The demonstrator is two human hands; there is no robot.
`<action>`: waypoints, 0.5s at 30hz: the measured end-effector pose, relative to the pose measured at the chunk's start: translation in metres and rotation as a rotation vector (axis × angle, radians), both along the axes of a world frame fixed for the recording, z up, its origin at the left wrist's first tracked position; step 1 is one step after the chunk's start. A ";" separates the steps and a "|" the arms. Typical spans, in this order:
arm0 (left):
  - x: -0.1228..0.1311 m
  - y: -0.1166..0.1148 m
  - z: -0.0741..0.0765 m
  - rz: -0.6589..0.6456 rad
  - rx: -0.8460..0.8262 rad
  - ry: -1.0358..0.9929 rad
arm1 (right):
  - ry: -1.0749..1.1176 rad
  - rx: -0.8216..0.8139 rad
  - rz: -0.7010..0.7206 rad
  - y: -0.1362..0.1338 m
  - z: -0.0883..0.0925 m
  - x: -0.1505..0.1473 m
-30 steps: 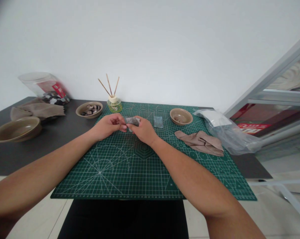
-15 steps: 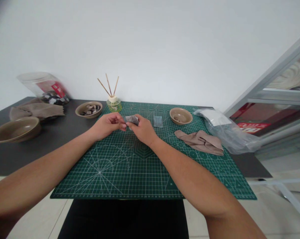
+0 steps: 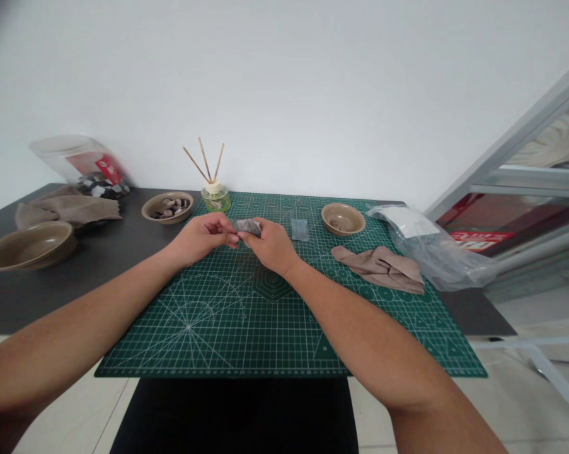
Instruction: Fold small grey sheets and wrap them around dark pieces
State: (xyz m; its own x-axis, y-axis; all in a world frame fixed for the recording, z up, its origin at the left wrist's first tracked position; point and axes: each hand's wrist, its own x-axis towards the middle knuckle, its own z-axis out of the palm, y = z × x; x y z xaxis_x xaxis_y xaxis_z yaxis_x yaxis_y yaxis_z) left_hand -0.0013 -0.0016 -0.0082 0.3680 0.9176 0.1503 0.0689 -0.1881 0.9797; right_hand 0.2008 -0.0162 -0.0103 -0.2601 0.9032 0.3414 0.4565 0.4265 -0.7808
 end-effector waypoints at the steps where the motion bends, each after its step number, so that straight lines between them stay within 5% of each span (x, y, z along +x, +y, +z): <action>1: 0.000 0.000 0.000 0.002 0.002 -0.001 | -0.004 0.003 -0.008 0.000 0.001 0.000; 15: 0.000 0.000 0.000 0.038 0.007 0.040 | -0.013 0.006 0.006 0.001 -0.003 0.001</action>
